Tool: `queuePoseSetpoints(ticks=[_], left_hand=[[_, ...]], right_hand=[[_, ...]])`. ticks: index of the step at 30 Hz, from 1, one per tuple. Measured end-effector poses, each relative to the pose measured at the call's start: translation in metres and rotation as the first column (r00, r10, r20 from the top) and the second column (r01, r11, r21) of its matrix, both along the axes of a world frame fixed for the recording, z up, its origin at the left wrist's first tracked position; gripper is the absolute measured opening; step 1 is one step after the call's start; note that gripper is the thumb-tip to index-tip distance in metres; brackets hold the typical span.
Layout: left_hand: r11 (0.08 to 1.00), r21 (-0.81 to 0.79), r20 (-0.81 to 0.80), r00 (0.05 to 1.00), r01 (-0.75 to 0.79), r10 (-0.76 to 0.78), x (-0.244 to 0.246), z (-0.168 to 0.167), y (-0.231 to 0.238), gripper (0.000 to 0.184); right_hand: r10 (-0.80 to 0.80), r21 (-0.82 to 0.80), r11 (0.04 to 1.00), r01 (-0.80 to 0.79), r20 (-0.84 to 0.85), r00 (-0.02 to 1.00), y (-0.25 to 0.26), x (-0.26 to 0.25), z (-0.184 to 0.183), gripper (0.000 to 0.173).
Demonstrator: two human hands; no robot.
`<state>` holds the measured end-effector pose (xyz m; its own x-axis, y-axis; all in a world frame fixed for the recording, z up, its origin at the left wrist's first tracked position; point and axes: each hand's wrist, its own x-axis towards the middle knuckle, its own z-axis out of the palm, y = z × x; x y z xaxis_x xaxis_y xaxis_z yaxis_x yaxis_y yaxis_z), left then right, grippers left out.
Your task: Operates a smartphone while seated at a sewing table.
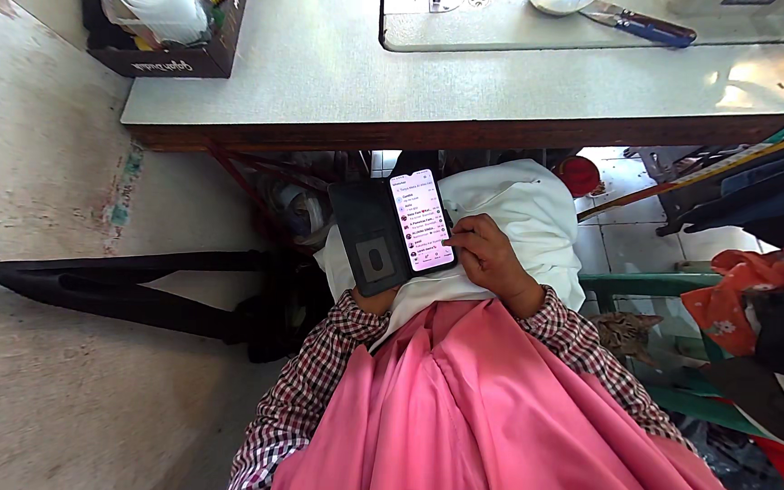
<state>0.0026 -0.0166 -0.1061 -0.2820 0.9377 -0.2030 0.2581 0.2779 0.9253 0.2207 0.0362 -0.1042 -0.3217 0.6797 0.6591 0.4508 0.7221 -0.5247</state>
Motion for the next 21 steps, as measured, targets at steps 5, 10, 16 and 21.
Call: queuePoseSetpoints(ticks=[5, 10, 16, 21], left_hand=[[0.983, 0.110, 0.376, 0.921, -0.150, 0.099, 0.007, -0.001, -0.002, 0.019], [0.981, 0.116, 0.418, 0.903, -0.155, 0.093, 0.006, -0.002, -0.002, 0.019], [0.981, 0.125, 0.478, 0.875, -0.151, 0.074, 0.006, -0.001, -0.002, 0.021], [0.981, 0.161, 0.314, 0.948, -0.107, 0.052, 0.007, 0.007, -0.003, 0.017]], right_hand=[[0.000, -0.006, 1.000, 0.001, 0.006, 1.000, 0.000, 0.000, 0.001, 0.023], [-0.012, -0.009, 1.000, 0.012, 0.006, 1.000, 0.000, 0.000, 0.001, 0.023], [-0.015, -0.014, 1.000, 0.015, 0.009, 1.000, 0.000, 0.000, 0.001, 0.023], [-0.010, -0.009, 1.000, 0.010, -0.002, 1.000, 0.001, 0.000, 0.001, 0.023]])
